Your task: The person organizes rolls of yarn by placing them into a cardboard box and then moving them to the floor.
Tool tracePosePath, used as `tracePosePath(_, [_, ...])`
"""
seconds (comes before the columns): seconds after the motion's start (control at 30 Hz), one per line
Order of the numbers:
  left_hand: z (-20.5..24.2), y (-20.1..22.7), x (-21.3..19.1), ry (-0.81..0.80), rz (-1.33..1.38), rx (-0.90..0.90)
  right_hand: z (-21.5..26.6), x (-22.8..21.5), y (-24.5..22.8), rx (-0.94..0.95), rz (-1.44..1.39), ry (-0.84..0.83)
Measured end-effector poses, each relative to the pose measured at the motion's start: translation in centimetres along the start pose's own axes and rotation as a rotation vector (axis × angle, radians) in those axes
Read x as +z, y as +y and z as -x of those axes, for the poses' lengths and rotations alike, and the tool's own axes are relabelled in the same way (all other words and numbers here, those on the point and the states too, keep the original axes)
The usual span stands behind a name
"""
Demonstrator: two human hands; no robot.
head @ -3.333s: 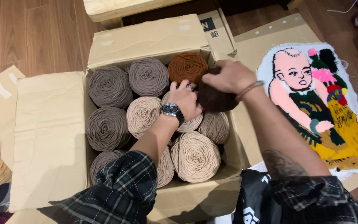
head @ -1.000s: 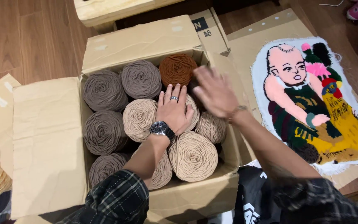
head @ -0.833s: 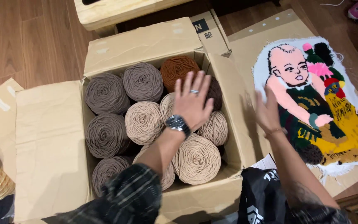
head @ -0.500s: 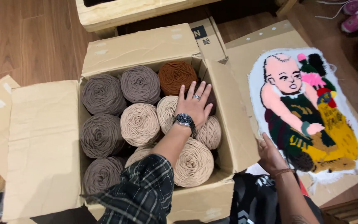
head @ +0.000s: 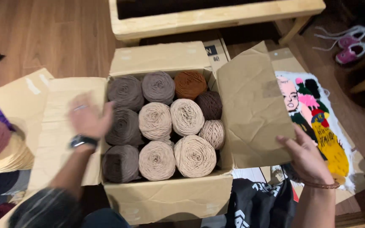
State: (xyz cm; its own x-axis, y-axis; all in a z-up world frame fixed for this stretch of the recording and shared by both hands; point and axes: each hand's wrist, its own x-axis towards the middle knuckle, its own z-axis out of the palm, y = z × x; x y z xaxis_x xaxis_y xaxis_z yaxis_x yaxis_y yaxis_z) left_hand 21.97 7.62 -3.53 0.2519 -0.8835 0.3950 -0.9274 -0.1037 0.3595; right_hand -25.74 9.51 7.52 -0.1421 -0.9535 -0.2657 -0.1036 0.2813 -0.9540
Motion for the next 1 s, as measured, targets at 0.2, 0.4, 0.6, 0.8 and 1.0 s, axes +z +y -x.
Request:
tracePosePath(0.2, [5.6,-12.5,-4.6,-0.302,-0.080,-0.560,1.4,9.0,-1.3,-0.104,0.320,-0.514])
tracePosePath(0.4, [6.3,-18.6,-1.4,-0.439,-0.082,-0.825,0.4,16.4,4.4,-0.213,1.299,-0.523])
tracePosePath(0.6, [6.2,-16.7,-4.7,-0.466,-0.157,-0.781,0.3,16.3,6.6,-0.247,1.425,-0.458])
tracePosePath(0.8, [3.3,-11.4,-10.2,-0.385,0.026,-0.667,0.1,16.4,6.3,-0.273,1.435,-0.438])
tracePosePath(1.0, [5.3,5.0,-8.0,-0.717,0.823,0.024,-0.9,16.8,6.5,-0.342,1.470,-0.390])
